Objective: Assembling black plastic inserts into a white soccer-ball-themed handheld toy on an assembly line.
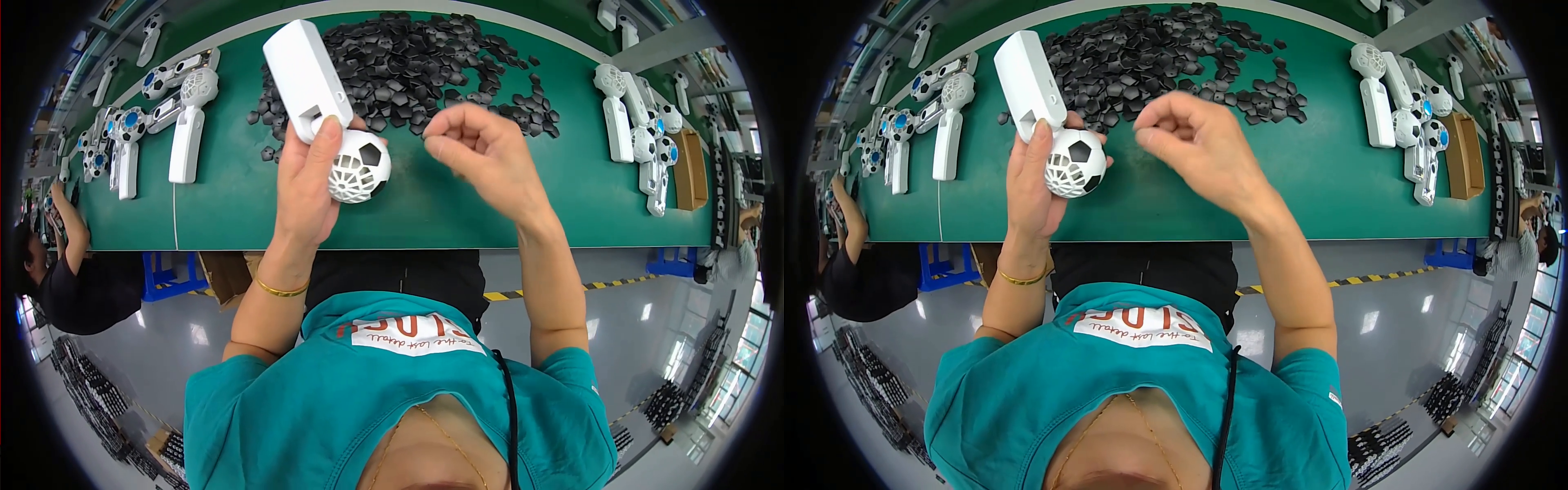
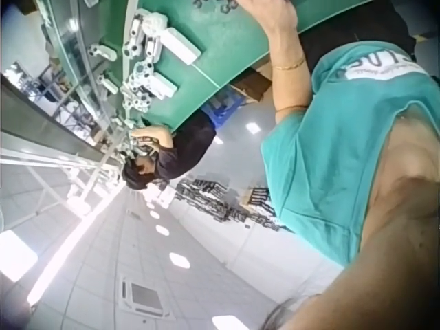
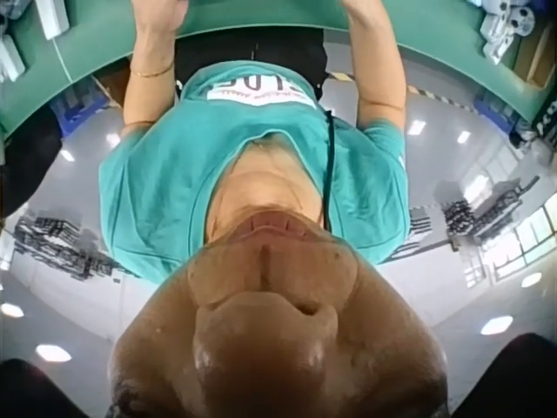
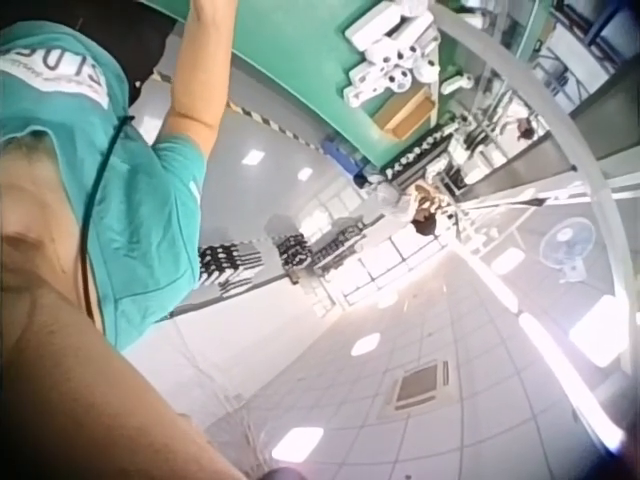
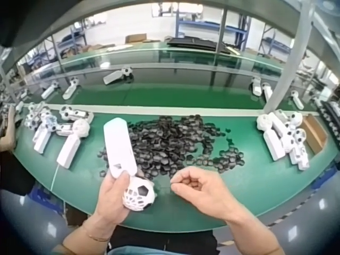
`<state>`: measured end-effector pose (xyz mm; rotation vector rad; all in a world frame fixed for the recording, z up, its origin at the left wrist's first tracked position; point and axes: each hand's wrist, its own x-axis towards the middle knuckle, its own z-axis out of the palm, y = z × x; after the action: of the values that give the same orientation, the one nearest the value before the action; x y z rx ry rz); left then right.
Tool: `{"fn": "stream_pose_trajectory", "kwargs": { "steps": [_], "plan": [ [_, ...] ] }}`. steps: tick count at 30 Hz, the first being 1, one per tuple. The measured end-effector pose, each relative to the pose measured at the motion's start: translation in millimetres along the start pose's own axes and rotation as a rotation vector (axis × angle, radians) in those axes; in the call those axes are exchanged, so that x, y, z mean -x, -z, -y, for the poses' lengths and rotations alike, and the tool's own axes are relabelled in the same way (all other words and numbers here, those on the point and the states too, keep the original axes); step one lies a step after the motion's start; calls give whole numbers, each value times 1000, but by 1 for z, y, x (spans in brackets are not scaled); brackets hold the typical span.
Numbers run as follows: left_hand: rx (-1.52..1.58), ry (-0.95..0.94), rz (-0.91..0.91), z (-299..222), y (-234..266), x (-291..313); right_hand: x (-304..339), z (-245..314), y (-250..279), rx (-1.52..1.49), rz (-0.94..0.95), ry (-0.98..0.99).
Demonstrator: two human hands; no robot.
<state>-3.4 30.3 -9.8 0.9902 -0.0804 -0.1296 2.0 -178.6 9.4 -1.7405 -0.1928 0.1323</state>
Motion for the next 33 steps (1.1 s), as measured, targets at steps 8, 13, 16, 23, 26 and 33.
{"fn": "stream_pose_trajectory", "kwargs": {
  "steps": [8, 13, 16, 23, 26, 33],
  "plan": [
    [80, -4, -5, -2, -12, -6, 18, 15, -11, -357, 148, -60],
    [308, 116, -149, -9, -24, -12, 29, 10, -37, -334, -79, 173],
    [393, 101, -185, -11, -32, -15, 30, 13, -52, -328, -166, 217],
    [423, 89, -175, -4, -35, -17, 18, 1, -73, -133, -364, 482],
    [450, 87, -208, -6, -43, -16, 14, -4, -72, -85, -396, 501],
    [445, 83, -208, -4, -44, -14, 10, -1, -72, -8, -465, 534]
  ]
}}
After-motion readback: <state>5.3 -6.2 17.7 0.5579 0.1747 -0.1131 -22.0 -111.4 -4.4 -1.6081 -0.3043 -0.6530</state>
